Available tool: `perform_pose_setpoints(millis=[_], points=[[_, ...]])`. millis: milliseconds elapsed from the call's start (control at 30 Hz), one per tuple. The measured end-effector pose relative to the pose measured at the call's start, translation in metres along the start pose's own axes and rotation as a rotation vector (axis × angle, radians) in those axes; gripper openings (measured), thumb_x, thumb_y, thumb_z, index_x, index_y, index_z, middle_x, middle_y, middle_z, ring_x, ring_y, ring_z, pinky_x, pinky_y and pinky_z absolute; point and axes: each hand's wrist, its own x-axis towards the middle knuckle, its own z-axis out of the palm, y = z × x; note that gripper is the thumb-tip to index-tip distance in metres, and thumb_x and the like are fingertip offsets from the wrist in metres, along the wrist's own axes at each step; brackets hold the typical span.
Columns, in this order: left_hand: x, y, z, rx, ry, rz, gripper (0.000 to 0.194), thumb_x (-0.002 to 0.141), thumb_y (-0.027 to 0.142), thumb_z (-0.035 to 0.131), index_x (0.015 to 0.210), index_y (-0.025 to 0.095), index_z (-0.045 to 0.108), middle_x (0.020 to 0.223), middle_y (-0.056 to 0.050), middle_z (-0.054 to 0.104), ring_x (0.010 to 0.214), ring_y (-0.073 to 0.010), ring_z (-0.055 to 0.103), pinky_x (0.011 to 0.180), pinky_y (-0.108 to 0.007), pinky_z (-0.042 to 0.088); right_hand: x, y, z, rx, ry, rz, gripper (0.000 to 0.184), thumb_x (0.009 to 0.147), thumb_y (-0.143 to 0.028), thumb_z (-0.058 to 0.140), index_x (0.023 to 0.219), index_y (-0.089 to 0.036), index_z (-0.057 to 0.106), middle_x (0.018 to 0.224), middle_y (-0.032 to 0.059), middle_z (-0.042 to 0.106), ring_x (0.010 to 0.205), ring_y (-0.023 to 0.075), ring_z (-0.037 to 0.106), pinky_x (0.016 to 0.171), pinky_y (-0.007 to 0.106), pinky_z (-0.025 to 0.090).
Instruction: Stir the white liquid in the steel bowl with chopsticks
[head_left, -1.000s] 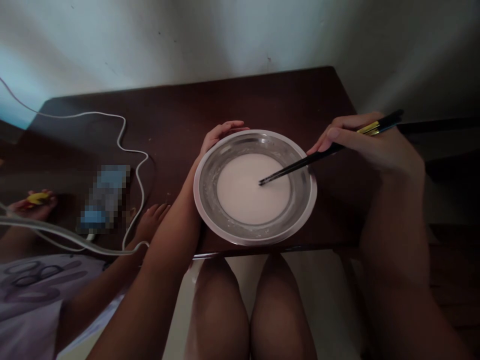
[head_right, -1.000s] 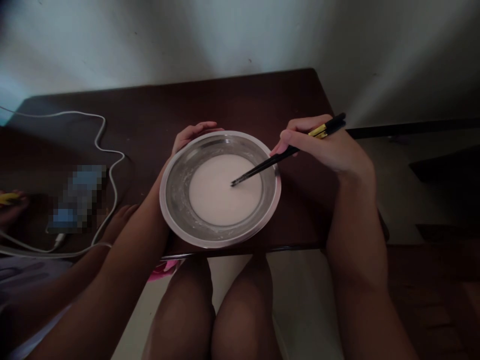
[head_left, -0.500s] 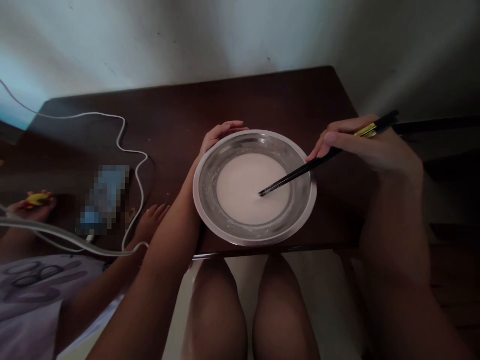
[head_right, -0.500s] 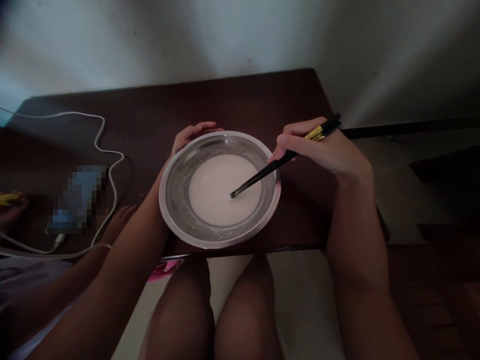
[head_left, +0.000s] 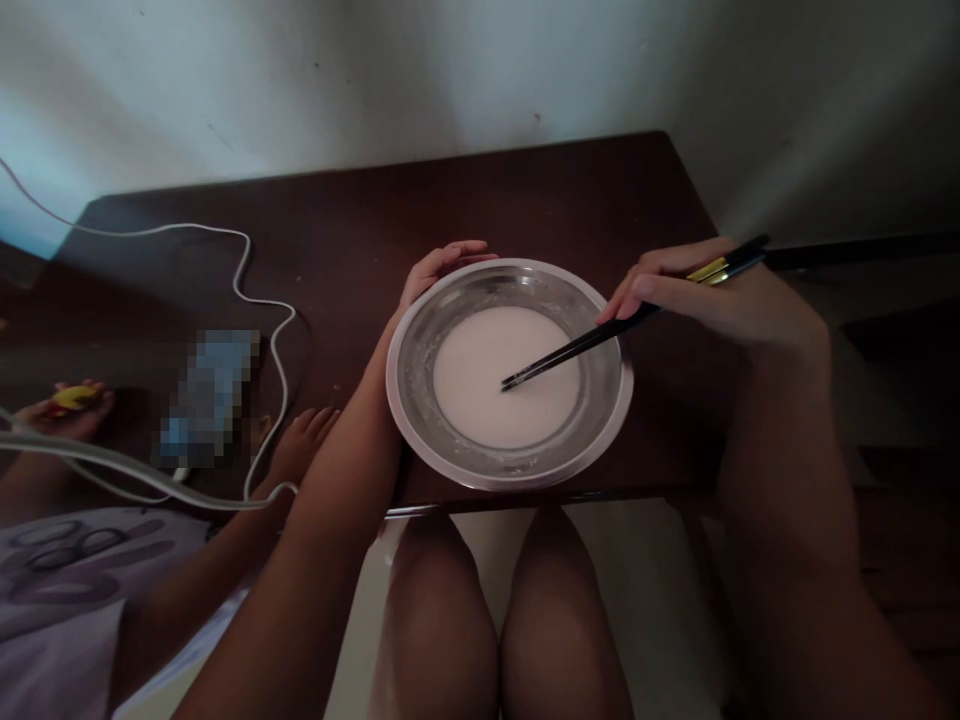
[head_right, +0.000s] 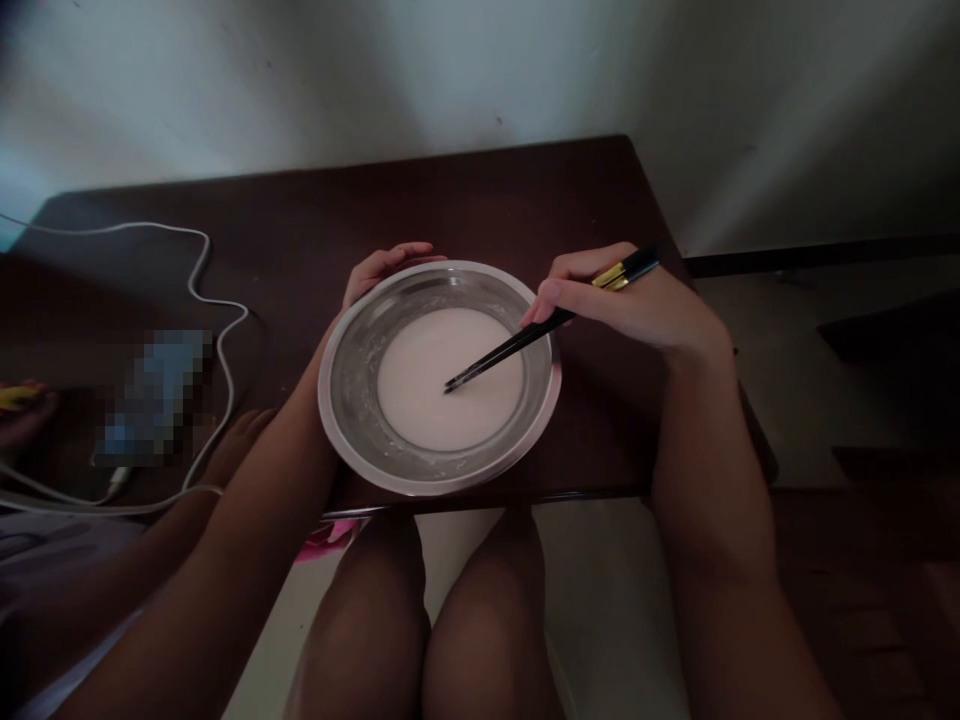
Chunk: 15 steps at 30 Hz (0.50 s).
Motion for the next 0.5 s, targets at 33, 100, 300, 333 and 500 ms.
perform_pose_setpoints(millis=[33,100,300,333,500], points=[[0.0002,-0.0004,-0.0005,0.003,0.000,0.005,0.024,0.082,0.025,0.045,0.097,0.016,0.061,0.097,-0.006,0.068,0.098,-0.0233,0.058,0.093,-0.037,0.041,0.0006,0.0005,0.0006,0.002,0.008,-0.004,0.019,0.081,-0.031,0.058,0.067,-0.021,0.068,0.079,0.0017,0.070,0.081,0.0175,0.063,0.076,0.029,0.046],[0.0002,-0.0013,-0.0018,0.010,-0.010,0.018,0.024,0.083,0.025,0.044,0.098,0.016,0.061,0.099,-0.005,0.068,0.100,-0.0230,0.058,0.094,-0.037,0.041,0.0006,0.0017,0.0003,0.010,0.058,-0.010,0.021,0.081,-0.034,0.058,0.067,-0.021,0.068,0.078,0.0019,0.069,0.080,0.0174,0.063,0.074,0.030,0.047],[-0.0001,-0.0007,-0.0015,0.042,0.004,0.002,0.025,0.084,0.027,0.043,0.098,0.018,0.061,0.099,-0.004,0.068,0.100,-0.0216,0.059,0.096,-0.038,0.041,-0.0019,0.0011,-0.0011,0.024,0.017,0.007,0.023,0.081,-0.034,0.058,0.064,-0.022,0.068,0.075,0.0022,0.070,0.077,0.0185,0.063,0.073,0.031,0.047],[-0.0003,-0.0005,-0.0009,0.053,0.008,0.008,0.025,0.084,0.026,0.042,0.099,0.018,0.061,0.099,-0.004,0.068,0.101,-0.0217,0.059,0.096,-0.037,0.041,-0.0014,0.0006,-0.0003,0.019,-0.015,0.007,0.022,0.081,-0.033,0.058,0.065,-0.022,0.068,0.076,0.0023,0.070,0.078,0.0184,0.063,0.074,0.030,0.047],[-0.0015,-0.0023,0.0000,0.077,0.020,0.039,0.027,0.083,0.028,0.043,0.100,0.018,0.061,0.101,-0.004,0.068,0.104,-0.0239,0.057,0.095,-0.038,0.041,0.0007,0.0001,0.0003,0.013,0.024,-0.014,0.020,0.083,-0.026,0.055,0.070,-0.017,0.067,0.080,0.0042,0.070,0.081,0.0159,0.063,0.075,0.027,0.046]])
